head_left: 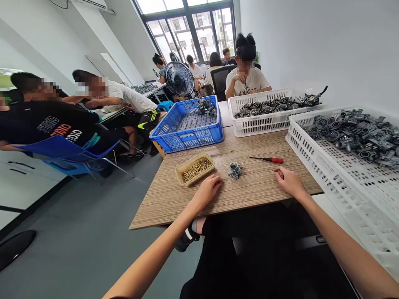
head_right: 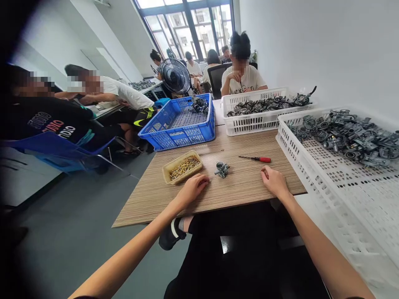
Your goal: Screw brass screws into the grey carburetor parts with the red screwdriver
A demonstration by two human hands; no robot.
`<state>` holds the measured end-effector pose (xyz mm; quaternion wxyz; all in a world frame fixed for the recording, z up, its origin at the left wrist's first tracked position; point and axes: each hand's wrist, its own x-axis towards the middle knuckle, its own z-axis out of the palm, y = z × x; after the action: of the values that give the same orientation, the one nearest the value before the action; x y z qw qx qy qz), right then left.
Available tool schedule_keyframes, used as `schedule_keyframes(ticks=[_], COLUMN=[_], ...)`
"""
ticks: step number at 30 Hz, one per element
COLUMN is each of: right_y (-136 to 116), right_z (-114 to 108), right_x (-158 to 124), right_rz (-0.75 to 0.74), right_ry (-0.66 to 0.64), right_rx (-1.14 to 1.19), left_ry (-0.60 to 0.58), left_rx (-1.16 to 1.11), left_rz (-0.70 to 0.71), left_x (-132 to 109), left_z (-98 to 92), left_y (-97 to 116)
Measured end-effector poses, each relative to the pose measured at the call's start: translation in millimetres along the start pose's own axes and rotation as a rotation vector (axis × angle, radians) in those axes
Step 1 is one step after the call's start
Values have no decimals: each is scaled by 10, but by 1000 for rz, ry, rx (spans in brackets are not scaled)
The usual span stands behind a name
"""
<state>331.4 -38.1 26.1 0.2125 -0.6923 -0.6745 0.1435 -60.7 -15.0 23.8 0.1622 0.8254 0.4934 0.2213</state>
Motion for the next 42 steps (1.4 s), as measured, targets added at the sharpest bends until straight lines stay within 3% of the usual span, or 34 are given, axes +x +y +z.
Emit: schedule_keyframes(ticks=[9,17,22,42], right_y=[14,-13,-3,-58], right_z=[18,-1,11,-19], right_x=[3,-2,3,-14], right_rz=[-17,5,-2,5], right_ry=[18,-3,-8,-10], right_rx=[0,-21,-26,-13], left_ry=[1,176,199,246], left_rx=[37,-170,-250,-123], left_rz=[-6,-51,-132,-40], left_x=[29,119,263,268], left_z=[-32,107,236,417], left_y=[49,441,610,526])
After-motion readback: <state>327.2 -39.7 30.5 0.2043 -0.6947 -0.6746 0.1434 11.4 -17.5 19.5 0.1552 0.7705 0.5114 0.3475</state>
